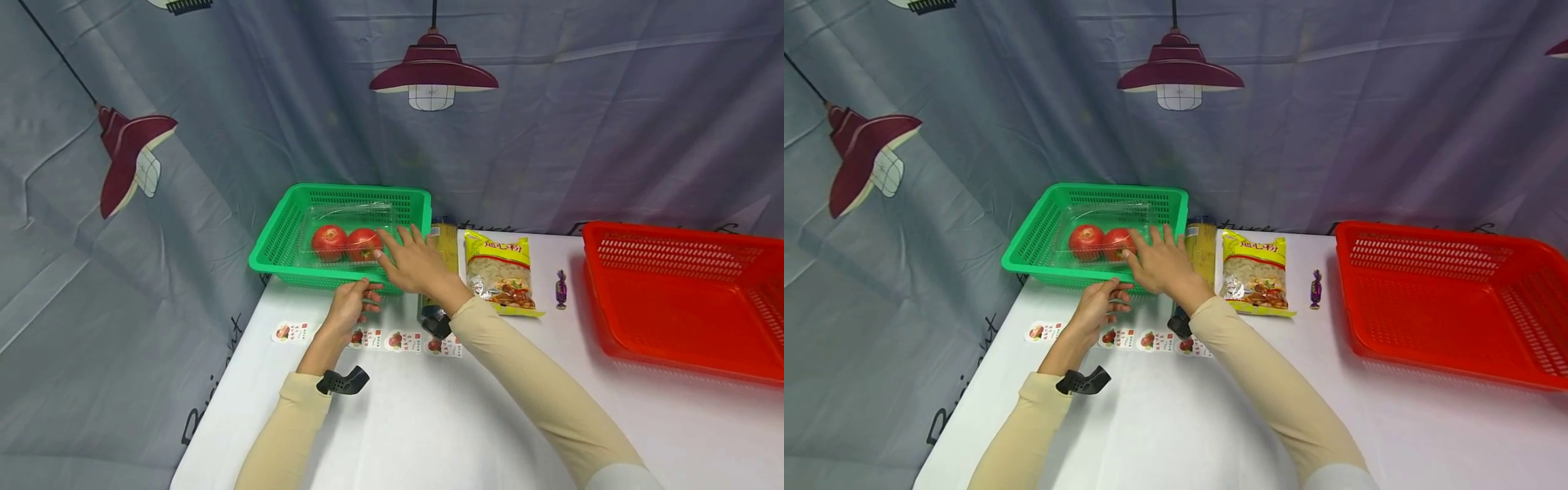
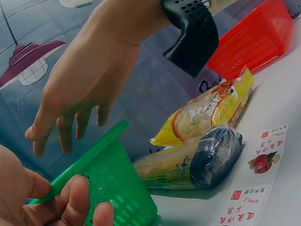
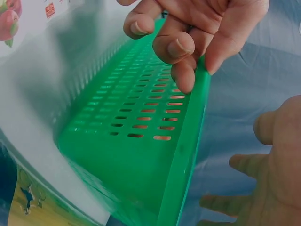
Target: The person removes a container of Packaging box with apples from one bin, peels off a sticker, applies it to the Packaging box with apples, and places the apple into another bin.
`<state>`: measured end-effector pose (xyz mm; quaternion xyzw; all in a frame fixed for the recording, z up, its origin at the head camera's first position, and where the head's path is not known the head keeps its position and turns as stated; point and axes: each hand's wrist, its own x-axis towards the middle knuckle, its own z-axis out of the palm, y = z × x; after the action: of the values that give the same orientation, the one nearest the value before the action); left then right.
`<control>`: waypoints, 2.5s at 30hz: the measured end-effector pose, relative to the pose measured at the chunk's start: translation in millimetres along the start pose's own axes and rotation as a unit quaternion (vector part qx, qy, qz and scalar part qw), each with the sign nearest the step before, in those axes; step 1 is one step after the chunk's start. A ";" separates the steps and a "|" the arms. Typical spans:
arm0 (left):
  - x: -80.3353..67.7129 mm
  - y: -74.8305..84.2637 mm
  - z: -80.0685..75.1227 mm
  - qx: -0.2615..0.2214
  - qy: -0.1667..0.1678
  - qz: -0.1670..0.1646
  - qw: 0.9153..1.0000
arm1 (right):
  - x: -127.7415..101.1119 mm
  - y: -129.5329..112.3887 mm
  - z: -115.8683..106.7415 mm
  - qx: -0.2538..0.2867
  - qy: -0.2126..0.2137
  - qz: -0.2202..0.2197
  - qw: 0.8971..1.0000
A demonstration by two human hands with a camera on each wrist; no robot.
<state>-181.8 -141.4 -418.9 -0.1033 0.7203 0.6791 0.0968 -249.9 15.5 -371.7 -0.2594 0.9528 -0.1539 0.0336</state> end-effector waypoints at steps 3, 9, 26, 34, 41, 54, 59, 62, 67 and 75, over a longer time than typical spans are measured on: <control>3.1 -4.7 0.0 -0.007 0.002 0.003 1.000 | 4.8 -0.9 0.9 0.014 0.000 -0.007 1.000; 4.2 -6.7 2.1 -0.002 0.005 0.013 1.000 | 13.9 -1.0 1.8 0.076 -0.003 -0.008 0.997; 5.1 -6.8 2.8 0.002 -0.002 0.024 1.000 | 32.6 0.1 2.9 0.186 -0.031 0.049 0.981; 5.6 -7.6 1.8 0.003 0.000 0.023 1.000 | 33.8 -1.9 6.4 0.206 -0.036 0.062 0.976; 4.5 -7.5 0.0 0.002 0.006 0.024 1.000 | 34.9 -7.4 6.5 0.255 -0.032 0.075 0.964; 4.8 -9.3 -1.6 0.002 0.003 0.026 1.000 | 36.2 -10.4 11.9 0.328 -0.065 0.114 0.935; 6.0 -10.1 -1.9 0.002 0.005 0.026 1.000 | 38.9 -8.4 12.7 0.386 -0.076 0.138 0.909; 6.7 -10.5 -1.6 0.002 0.004 0.023 1.000 | 40.1 -6.2 12.9 0.437 -0.083 0.156 0.882; 6.0 -9.8 -1.2 0.000 0.003 0.021 1.000 | 40.7 -5.8 13.3 0.493 -0.078 0.167 0.851; 3.9 -9.3 -1.7 0.003 0.003 0.025 1.000 | 42.4 -12.3 19.1 0.513 -0.021 0.148 0.845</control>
<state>-182.9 -143.7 -428.9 -0.0865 0.7249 0.6789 0.0778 -277.8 -21.2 -385.4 -0.0646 0.7641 -0.6085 0.2043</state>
